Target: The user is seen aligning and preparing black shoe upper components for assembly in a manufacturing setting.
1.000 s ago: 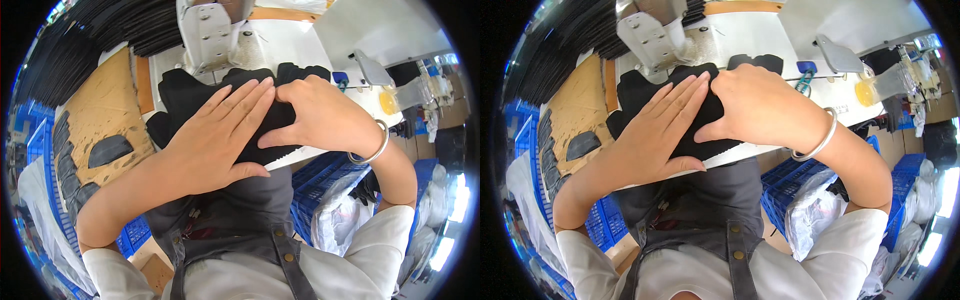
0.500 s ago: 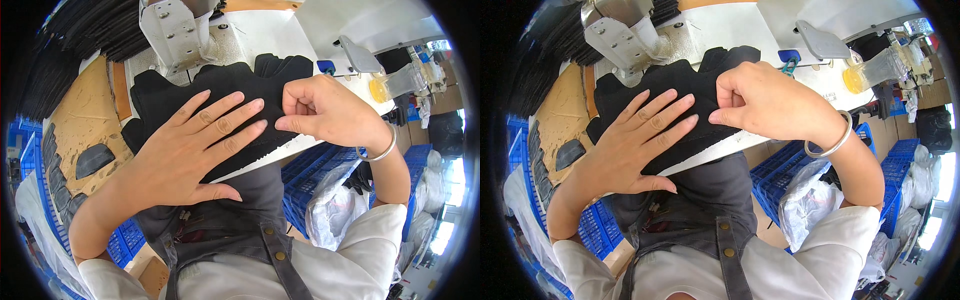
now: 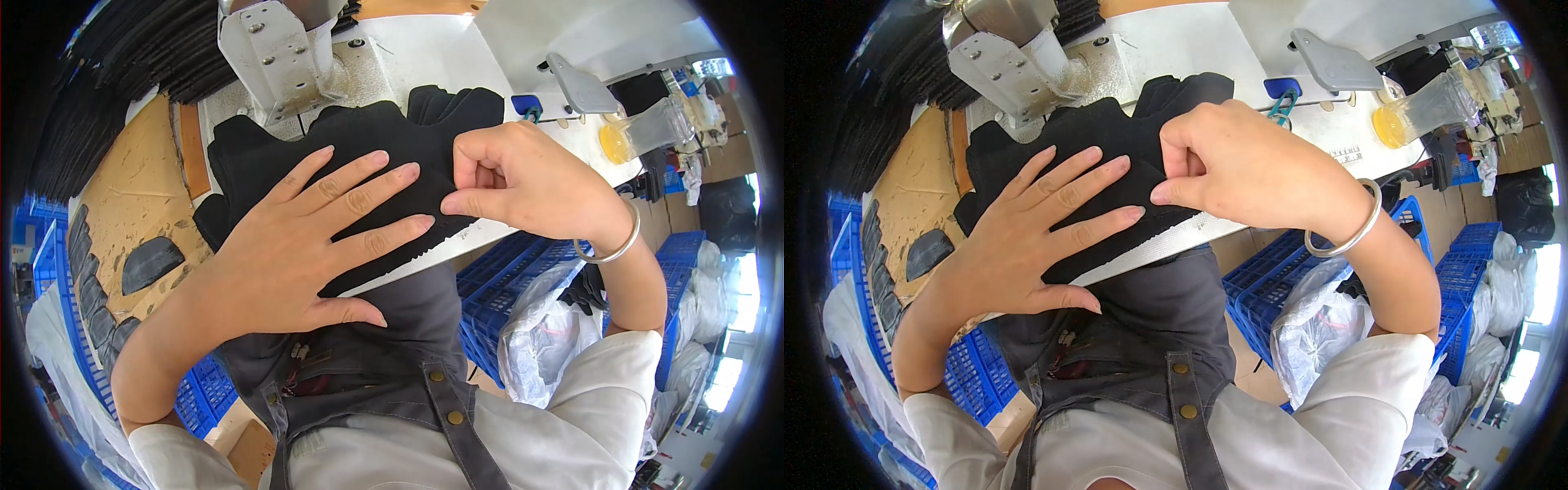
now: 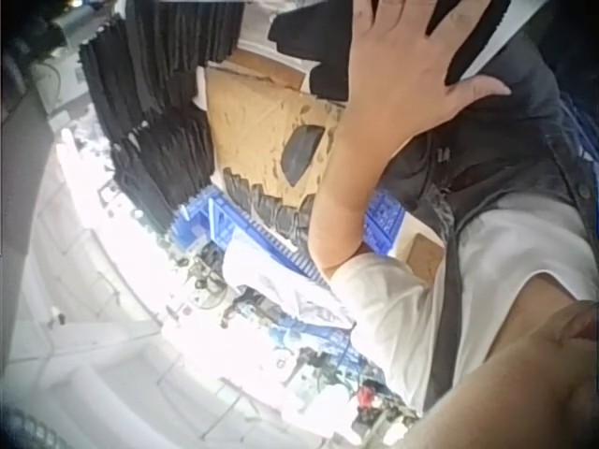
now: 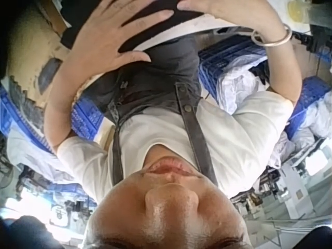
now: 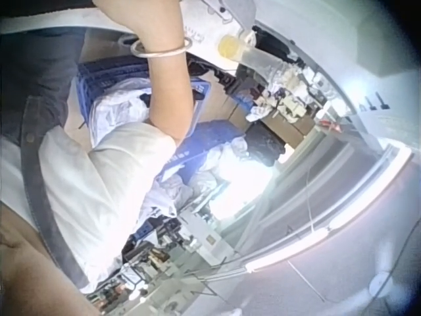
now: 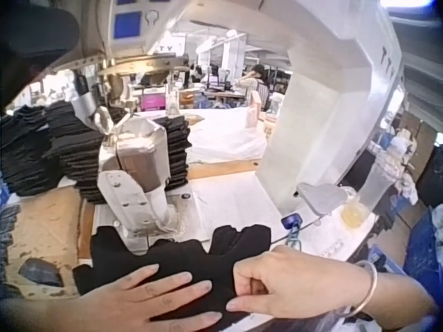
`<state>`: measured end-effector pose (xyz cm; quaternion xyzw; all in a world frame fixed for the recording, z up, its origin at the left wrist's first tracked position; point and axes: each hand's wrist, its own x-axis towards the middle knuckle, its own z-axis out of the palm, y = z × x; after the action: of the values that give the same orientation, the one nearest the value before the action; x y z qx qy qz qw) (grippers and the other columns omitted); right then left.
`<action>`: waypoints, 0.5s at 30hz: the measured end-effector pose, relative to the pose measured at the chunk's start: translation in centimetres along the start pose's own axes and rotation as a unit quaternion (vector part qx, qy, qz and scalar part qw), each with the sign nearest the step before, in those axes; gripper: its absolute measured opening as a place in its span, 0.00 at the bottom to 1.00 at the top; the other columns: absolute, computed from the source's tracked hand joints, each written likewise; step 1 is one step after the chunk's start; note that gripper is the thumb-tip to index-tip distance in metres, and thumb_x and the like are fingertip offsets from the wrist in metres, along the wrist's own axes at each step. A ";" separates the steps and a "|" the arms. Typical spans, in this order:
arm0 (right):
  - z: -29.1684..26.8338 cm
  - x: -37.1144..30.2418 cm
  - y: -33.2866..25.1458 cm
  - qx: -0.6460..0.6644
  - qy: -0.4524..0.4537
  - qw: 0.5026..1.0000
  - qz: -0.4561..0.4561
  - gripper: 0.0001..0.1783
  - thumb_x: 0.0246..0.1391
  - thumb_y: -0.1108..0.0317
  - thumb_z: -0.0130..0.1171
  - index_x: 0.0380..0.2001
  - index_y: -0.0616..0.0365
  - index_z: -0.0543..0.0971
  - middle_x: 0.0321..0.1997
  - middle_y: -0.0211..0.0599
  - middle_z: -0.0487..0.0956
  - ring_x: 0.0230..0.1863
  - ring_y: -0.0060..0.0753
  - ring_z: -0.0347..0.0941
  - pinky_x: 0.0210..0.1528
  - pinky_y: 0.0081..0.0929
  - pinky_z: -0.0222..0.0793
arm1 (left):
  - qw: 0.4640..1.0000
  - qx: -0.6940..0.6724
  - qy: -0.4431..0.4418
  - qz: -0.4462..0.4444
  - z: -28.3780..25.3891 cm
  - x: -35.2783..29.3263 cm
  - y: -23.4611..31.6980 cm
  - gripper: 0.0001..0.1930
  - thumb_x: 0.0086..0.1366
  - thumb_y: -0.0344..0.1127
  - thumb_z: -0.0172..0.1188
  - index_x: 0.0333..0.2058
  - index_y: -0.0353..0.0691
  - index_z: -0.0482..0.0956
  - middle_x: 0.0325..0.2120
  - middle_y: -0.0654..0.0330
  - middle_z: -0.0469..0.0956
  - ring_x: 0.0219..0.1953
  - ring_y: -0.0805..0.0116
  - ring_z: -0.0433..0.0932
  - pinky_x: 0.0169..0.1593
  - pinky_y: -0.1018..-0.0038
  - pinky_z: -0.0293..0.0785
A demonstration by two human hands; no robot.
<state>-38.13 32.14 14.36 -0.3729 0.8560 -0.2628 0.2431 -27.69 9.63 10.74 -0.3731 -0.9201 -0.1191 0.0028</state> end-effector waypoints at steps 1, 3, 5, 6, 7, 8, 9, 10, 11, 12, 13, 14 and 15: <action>0.0 -0.1 -0.1 -0.001 0.000 1.000 -0.002 0.14 0.46 0.64 0.67 0.19 0.63 0.76 0.15 0.41 0.75 0.19 0.41 0.73 0.25 0.31 0.68 | 1.000 0.002 0.001 -0.002 0.0 -0.1 0.0 0.39 0.53 0.68 0.51 0.61 0.55 0.65 0.65 0.53 0.56 0.67 0.50 0.53 0.65 0.50 0.47; 0.3 -0.9 -0.6 -0.188 0.052 0.981 -0.010 0.14 0.42 0.67 0.69 0.22 0.60 0.73 0.19 0.34 0.74 0.20 0.33 0.69 0.24 0.27 0.65 | 1.000 -0.008 0.004 -0.004 0.0 -0.2 -0.1 0.39 0.53 0.67 0.53 0.61 0.55 0.66 0.65 0.54 0.56 0.66 0.51 0.53 0.65 0.50 0.47; 1.3 -1.6 -1.0 -0.234 0.121 0.962 -0.074 0.15 0.39 0.64 0.69 0.27 0.59 0.74 0.28 0.36 0.75 0.30 0.37 0.71 0.29 0.30 0.67 | 1.000 -0.013 0.011 0.000 -0.1 -0.3 -0.3 0.39 0.53 0.66 0.53 0.61 0.54 0.65 0.65 0.54 0.56 0.66 0.51 0.54 0.65 0.50 0.47; 1.9 -1.9 -0.9 -0.275 0.187 0.933 -0.135 0.18 0.37 0.62 0.69 0.31 0.58 0.76 0.37 0.39 0.77 0.39 0.41 0.73 0.34 0.32 0.69 | 1.000 -0.020 0.015 0.006 -0.1 -0.4 -0.4 0.39 0.52 0.66 0.54 0.61 0.53 0.65 0.65 0.54 0.56 0.66 0.51 0.54 0.65 0.51 0.47; 2.4 -2.6 -0.5 -0.302 0.180 0.917 -0.188 0.27 0.35 0.62 0.68 0.42 0.57 0.74 0.50 0.39 0.72 0.50 0.40 0.70 0.42 0.31 0.70 | 1.000 -0.015 0.021 0.002 -0.1 -0.4 -0.4 0.39 0.52 0.66 0.54 0.61 0.53 0.65 0.65 0.54 0.56 0.66 0.51 0.54 0.65 0.51 0.47; 3.1 -2.8 0.1 -0.310 0.190 0.906 -0.216 0.27 0.36 0.63 0.68 0.44 0.58 0.75 0.51 0.39 0.73 0.51 0.41 0.70 0.44 0.31 0.71 | 0.999 -0.025 0.029 0.008 0.1 -0.4 -0.3 0.39 0.52 0.65 0.55 0.61 0.53 0.65 0.65 0.55 0.56 0.66 0.51 0.54 0.65 0.51 0.47; 3.5 -2.8 0.6 -0.318 0.200 0.894 -0.245 0.27 0.37 0.64 0.67 0.45 0.59 0.76 0.51 0.40 0.74 0.52 0.42 0.71 0.46 0.32 0.72 | 0.999 -0.034 0.037 0.015 0.2 -0.4 -0.2 0.39 0.52 0.64 0.56 0.61 0.53 0.65 0.65 0.55 0.56 0.66 0.52 0.54 0.65 0.51 0.47; 3.5 -2.6 1.1 -0.321 0.200 0.891 -0.253 0.27 0.37 0.64 0.67 0.45 0.59 0.76 0.51 0.40 0.74 0.52 0.42 0.71 0.46 0.32 0.72 | 0.999 -0.024 0.039 0.025 0.2 -0.4 -0.3 0.42 0.52 0.63 0.59 0.62 0.47 0.62 0.65 0.55 0.56 0.66 0.53 0.54 0.66 0.52 0.47; 3.3 -2.5 1.5 -0.329 0.202 0.882 -0.270 0.26 0.38 0.64 0.67 0.44 0.60 0.77 0.51 0.40 0.75 0.52 0.42 0.71 0.48 0.31 0.72 | 0.999 -0.018 0.043 0.018 0.2 -0.5 -0.4 0.42 0.52 0.63 0.59 0.62 0.47 0.62 0.65 0.55 0.56 0.66 0.53 0.54 0.66 0.52 0.47; 3.1 -2.4 1.7 -0.337 0.203 0.873 -0.287 0.24 0.39 0.64 0.66 0.43 0.60 0.77 0.52 0.39 0.75 0.53 0.41 0.72 0.49 0.31 0.73 | 0.997 -0.057 0.050 0.006 0.3 -0.5 -0.4 0.44 0.52 0.62 0.59 0.63 0.44 0.60 0.65 0.55 0.56 0.67 0.54 0.53 0.66 0.53 0.46; 2.9 -2.3 1.6 -0.338 0.205 0.869 -0.297 0.24 0.39 0.64 0.66 0.43 0.60 0.77 0.52 0.39 0.75 0.53 0.41 0.72 0.49 0.31 0.73 | 0.994 -0.093 0.057 -0.007 0.4 -0.7 -0.4 0.46 0.52 0.62 0.60 0.63 0.40 0.57 0.65 0.55 0.56 0.67 0.55 0.53 0.66 0.53 0.46; 2.9 -2.1 1.4 -0.343 0.201 0.865 -0.306 0.22 0.40 0.65 0.66 0.41 0.60 0.78 0.50 0.40 0.77 0.51 0.42 0.73 0.49 0.31 0.73 | 0.994 -0.085 0.062 -0.001 0.6 -0.8 -0.5 0.48 0.54 0.62 0.59 0.64 0.35 0.54 0.64 0.52 0.58 0.67 0.54 0.53 0.67 0.54 0.45; 2.7 -2.0 1.2 -0.347 0.196 0.862 -0.314 0.20 0.40 0.65 0.66 0.40 0.61 0.79 0.48 0.40 0.78 0.50 0.42 0.74 0.48 0.31 0.74 | 0.995 -0.077 0.067 -0.009 0.7 -0.8 -0.6 0.48 0.54 0.62 0.59 0.64 0.35 0.54 0.64 0.52 0.58 0.67 0.54 0.53 0.67 0.54 0.45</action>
<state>-35.92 33.64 12.00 -0.6231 0.7594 -0.0789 -0.1701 -27.41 8.81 9.88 -0.3554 -0.9093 -0.2138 0.0345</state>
